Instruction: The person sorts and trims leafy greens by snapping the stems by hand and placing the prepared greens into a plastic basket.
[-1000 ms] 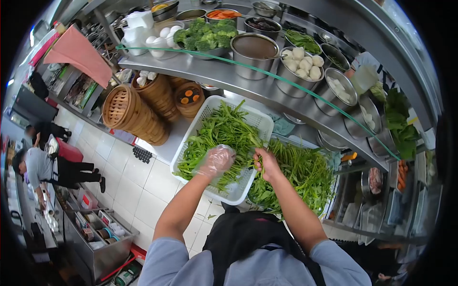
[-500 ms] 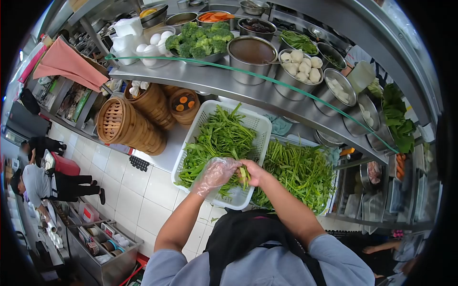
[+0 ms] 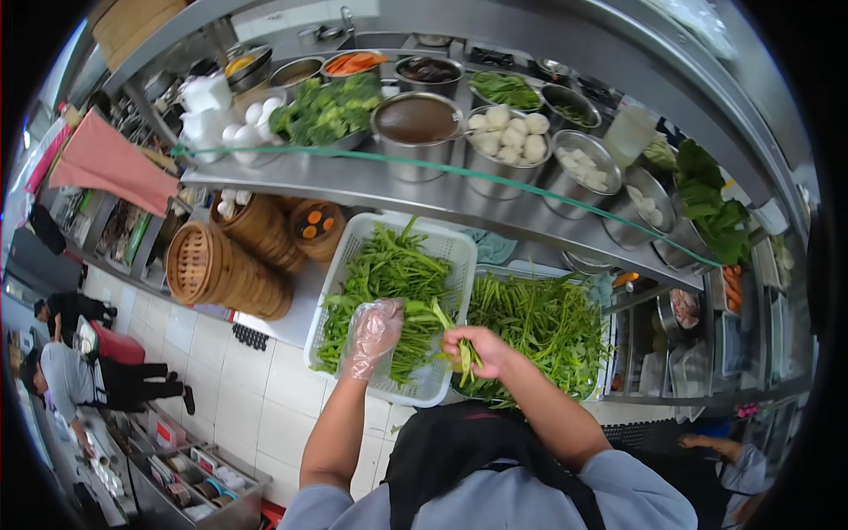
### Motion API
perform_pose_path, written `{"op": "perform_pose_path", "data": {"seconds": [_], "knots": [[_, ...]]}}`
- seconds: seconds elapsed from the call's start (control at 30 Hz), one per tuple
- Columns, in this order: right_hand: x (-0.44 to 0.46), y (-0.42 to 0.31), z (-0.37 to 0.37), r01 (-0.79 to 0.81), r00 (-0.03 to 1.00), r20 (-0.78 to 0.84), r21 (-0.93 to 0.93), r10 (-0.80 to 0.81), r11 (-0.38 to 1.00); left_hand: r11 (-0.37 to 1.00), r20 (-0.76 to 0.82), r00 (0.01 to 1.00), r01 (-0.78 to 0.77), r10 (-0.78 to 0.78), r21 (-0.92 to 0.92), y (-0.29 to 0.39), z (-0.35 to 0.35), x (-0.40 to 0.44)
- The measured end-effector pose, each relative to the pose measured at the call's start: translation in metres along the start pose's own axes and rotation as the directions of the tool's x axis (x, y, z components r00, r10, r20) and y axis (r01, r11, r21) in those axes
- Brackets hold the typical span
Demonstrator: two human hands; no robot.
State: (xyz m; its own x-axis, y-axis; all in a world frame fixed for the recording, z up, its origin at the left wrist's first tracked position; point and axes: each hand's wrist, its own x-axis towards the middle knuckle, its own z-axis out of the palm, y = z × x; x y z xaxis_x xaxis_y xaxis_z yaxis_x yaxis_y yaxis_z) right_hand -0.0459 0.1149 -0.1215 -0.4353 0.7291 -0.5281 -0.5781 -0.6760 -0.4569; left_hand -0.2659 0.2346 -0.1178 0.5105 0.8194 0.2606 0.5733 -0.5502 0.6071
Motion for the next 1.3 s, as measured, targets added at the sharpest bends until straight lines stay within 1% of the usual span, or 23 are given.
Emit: {"op": "perform_pose_path", "data": {"seconds": [0.07,0.13,0.2,0.23,0.27,0.33,0.4,0.47,0.53,0.63,0.73,0.8,0.87,0.9,0.93,1.0,1.03,1.07,1.1,1.13,1.2,1.27,1.3], "knots": [[-0.032,0.004,0.004,0.052,0.998,0.029,0.039,-0.053,0.998,0.998,-0.033,0.999,-0.010,0.008,-0.057,0.015,0.008,0.016],[-0.066,0.002,-0.002,0.068,0.989,0.128,0.066,-0.076,0.996,0.996,0.024,1.000,-0.014,0.012,0.087,0.024,0.023,0.037],[-0.099,0.005,-0.018,0.125,0.984,0.120,0.037,-0.129,0.991,0.991,0.050,0.999,-0.013,0.006,0.134,0.021,0.051,0.062],[-0.118,0.005,-0.023,0.134,0.983,0.117,0.041,-0.138,0.990,0.964,0.138,0.990,-0.008,-0.030,0.265,0.019,0.064,0.077],[-0.139,0.004,-0.026,0.166,0.982,0.075,0.088,-0.173,0.982,0.920,0.219,0.973,-0.016,-0.076,0.392,0.017,0.078,0.090],[-0.181,0.005,-0.042,0.211,0.976,0.032,0.143,-0.217,0.967,0.890,0.226,0.971,-0.039,-0.073,0.455,0.011,0.102,0.108],[-0.222,0.008,-0.066,0.342,0.939,-0.091,0.131,-0.332,0.931,0.852,0.236,0.969,-0.067,-0.068,0.519,-0.008,0.130,0.119],[-0.267,0.012,-0.094,0.434,0.892,-0.197,0.127,-0.406,0.892,0.802,0.080,0.997,-0.054,0.008,0.596,-0.030,0.161,0.127],[-0.310,0.016,-0.112,0.501,0.845,-0.288,0.135,-0.450,0.855,0.777,0.109,0.994,-0.048,-0.027,0.628,-0.016,0.170,0.136],[-0.360,0.031,-0.148,0.643,0.717,-0.441,0.123,-0.539,0.756,0.679,0.207,0.941,0.031,-0.267,0.734,0.005,0.175,0.143],[-0.396,0.050,-0.177,0.681,0.675,-0.504,0.145,-0.539,0.718,0.669,0.240,0.910,0.054,-0.339,0.742,-0.055,0.204,0.154],[-0.410,0.057,-0.191,0.697,0.667,-0.536,0.205,-0.518,0.687,0.599,0.415,0.894,-0.242,-0.167,0.764,-0.054,0.184,0.152],[-0.413,0.058,-0.199,0.689,0.680,-0.527,0.222,-0.510,0.689,0.917,0.240,0.971,-0.085,-0.012,0.389,-0.072,0.176,0.149],[-0.410,0.056,-0.202,0.674,0.693,-0.519,0.220,-0.501,0.705,0.945,0.215,0.973,-0.147,0.085,0.293,-0.074,0.163,0.144],[-0.405,0.053,-0.204,0.658,0.706,-0.510,0.216,-0.492,0.721,0.941,0.216,0.973,-0.147,0.082,0.305,-0.073,0.157,0.141],[-0.387,0.043,-0.210,0.636,0.736,-0.464,0.229,-0.492,0.737,0.911,0.203,0.933,-0.341,0.297,0.232,-0.070,0.138,0.134],[-0.376,0.035,-0.208,0.597,0.778,-0.394,0.224,-0.489,0.770,0.909,0.203,0.934,-0.339,0.293,0.243,-0.057,0.124,0.131],[-0.364,0.028,-0.204,0.560,0.814,-0.324,0.214,-0.483,0.800,0.984,0.231,0.962,0.165,-0.146,-0.065,-0.033,0.108,0.129],[-0.349,0.020,-0.198,0.560,0.815,-0.318,0.218,-0.484,0.799,0.709,0.381,0.770,0.629,-0.512,-0.318,-0.006,0.094,0.125],[-0.334,0.012,-0.189,0.538,0.831,-0.282,0.186,-0.480,0.822,0.711,0.378,0.770,0.629,-0.514,-0.315,0.025,0.082,0.117],[-0.304,0.000,-0.174,0.469,0.876,-0.223,0.181,-0.428,0.865,0.647,0.303,0.892,0.451,-0.335,-0.614,0.100,0.064,0.091],[-0.273,-0.006,-0.158,0.458,0.886,-0.182,0.200,-0.426,0.866,0.615,0.312,0.912,0.410,-0.265,-0.674,0.205,0.063,0.054],[-0.258,-0.006,-0.151,0.464,0.882,-0.184,0.186,-0.433,0.866,0.672,0.400,0.895,0.421,-0.199,-0.609,0.227,0.071,0.042]]}}
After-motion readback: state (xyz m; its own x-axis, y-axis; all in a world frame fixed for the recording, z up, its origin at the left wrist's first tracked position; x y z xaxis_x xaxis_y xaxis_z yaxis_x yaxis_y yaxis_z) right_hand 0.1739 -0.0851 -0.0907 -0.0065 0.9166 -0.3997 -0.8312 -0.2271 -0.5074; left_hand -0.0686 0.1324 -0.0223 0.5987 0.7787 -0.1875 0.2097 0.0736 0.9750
